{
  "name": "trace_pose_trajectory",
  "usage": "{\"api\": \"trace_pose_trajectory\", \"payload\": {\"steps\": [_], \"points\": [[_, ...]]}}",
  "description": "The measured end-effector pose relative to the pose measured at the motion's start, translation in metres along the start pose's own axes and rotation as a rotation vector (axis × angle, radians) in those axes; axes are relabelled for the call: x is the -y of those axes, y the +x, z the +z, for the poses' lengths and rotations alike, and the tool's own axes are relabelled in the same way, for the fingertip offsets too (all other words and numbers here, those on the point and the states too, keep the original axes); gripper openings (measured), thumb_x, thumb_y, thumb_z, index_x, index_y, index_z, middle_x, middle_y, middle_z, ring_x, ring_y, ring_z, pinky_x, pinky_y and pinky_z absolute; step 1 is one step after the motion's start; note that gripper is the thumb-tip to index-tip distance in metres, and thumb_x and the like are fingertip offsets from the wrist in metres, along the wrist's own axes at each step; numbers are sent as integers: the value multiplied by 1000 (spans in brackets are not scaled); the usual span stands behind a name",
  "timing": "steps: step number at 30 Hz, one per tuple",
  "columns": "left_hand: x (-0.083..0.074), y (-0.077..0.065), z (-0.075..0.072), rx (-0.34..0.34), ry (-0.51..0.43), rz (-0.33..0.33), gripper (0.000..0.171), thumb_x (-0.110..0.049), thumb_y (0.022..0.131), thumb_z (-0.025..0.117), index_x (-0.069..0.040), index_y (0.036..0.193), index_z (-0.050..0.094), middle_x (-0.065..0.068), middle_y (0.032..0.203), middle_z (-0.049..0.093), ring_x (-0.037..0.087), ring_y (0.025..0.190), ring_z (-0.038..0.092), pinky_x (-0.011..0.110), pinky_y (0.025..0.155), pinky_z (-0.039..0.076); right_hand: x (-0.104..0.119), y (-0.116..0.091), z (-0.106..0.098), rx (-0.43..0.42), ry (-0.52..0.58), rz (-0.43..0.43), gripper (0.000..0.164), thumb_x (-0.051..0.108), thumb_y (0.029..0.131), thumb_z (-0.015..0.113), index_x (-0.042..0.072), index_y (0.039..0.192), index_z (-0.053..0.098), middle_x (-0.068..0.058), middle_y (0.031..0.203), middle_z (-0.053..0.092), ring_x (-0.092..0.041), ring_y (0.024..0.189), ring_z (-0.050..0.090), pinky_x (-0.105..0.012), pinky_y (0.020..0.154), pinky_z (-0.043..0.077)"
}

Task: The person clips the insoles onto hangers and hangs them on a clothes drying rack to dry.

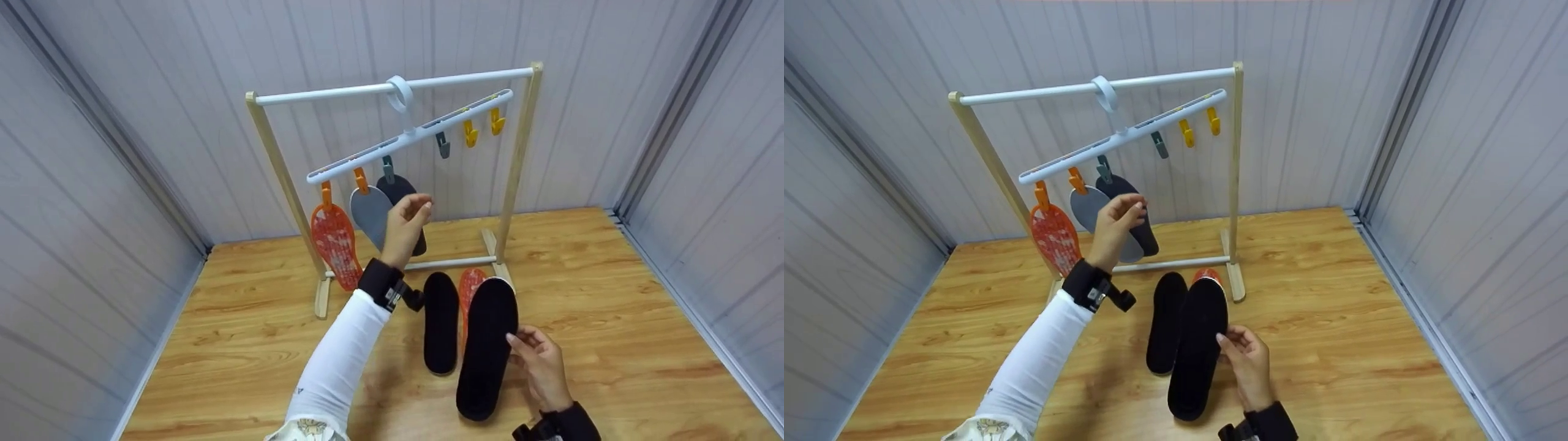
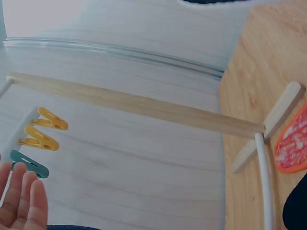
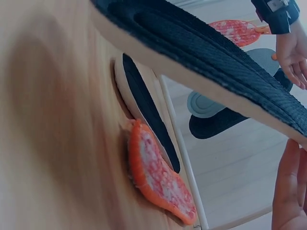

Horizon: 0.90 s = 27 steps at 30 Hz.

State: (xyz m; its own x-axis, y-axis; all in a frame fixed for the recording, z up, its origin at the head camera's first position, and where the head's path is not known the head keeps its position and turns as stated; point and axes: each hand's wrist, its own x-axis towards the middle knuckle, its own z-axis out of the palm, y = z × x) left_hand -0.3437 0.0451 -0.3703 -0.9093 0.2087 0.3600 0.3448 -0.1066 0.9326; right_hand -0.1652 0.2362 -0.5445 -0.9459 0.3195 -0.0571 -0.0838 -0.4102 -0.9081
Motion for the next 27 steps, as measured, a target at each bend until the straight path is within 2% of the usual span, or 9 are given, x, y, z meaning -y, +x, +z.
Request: {"api": "trace_pose_trajectory", "payload": {"steps": [2, 5, 7, 12, 15, 19, 21, 24, 27], "points": [[-9, 3, 4, -7, 5, 10, 21, 0, 94, 53, 11, 111, 58, 19, 103, 62, 14, 85, 58, 29, 78, 49, 11, -1, 5, -2, -18, 6, 18, -6, 85, 63, 10, 92, 62, 2, 82, 61, -8, 69, 58, -26, 60, 53], [-11, 12, 11, -14, 26, 25, 22, 0, 93, 54, 11, 112, 58, 19, 105, 62, 22, 89, 58, 24, 75, 47, 13, 4, 5, 2, -40, -18, 15, -5, 85, 63, 6, 95, 61, 1, 82, 60, -9, 70, 58, -28, 62, 54], [-6, 22, 14, -13, 42, 34, 23, -2, 94, 54, 9, 114, 58, 20, 108, 61, 28, 94, 58, 22, 76, 46, 11, 9, 3, 17, -47, -45, 14, -1, 84, 66, 4, 97, 61, 0, 83, 60, -10, 71, 58, -28, 62, 54], [10, 43, 21, -28, 95, 29, 26, -7, 94, 56, 5, 117, 58, 19, 114, 61, 25, 98, 59, 24, 81, 48, -4, 20, -9, 104, -14, -142, 17, 2, 85, 67, 1, 101, 62, -3, 87, 63, -12, 74, 61, -29, 61, 55], [11, 50, 25, -16, 135, -14, 33, -10, 93, 58, 2, 123, 54, 16, 120, 59, 24, 105, 57, 26, 87, 47, -6, 22, -11, 122, 5, -162, 17, 0, 85, 65, -1, 101, 62, -4, 87, 64, -13, 74, 62, -30, 60, 55], [8, 58, 28, 24, 170, -82, 52, -16, 92, 60, 0, 138, 40, 15, 135, 47, 29, 123, 46, 27, 97, 43, 6, 18, -2, 71, -24, -110, 15, 0, 84, 66, 1, 98, 62, -2, 84, 63, -12, 73, 61, -28, 58, 55], [5, 62, 28, 34, 181, -96, 60, -19, 93, 60, -2, 143, 33, 14, 142, 40, 29, 129, 40, 28, 99, 41, 10, 17, 2, 60, -30, -78, 14, -2, 85, 65, 0, 98, 61, -1, 84, 62, -12, 73, 61, -28, 59, 54], [3, 69, 25, 29, 188, -94, 63, -19, 94, 58, -4, 146, 27, 12, 147, 35, 28, 133, 35, 30, 101, 40, 14, 15, 6, 44, -47, -34, 14, -5, 85, 63, -1, 98, 60, -1, 84, 61, -11, 73, 60, -27, 60, 54], [3, 77, 24, -11, 174, -92, 62, -16, 94, 58, -5, 146, 28, 13, 147, 35, 27, 133, 36, 32, 102, 39, 17, 12, 6, 27, -76, 5, 14, -6, 85, 63, 0, 98, 60, -1, 85, 61, -12, 73, 60, -28, 61, 54]]}}
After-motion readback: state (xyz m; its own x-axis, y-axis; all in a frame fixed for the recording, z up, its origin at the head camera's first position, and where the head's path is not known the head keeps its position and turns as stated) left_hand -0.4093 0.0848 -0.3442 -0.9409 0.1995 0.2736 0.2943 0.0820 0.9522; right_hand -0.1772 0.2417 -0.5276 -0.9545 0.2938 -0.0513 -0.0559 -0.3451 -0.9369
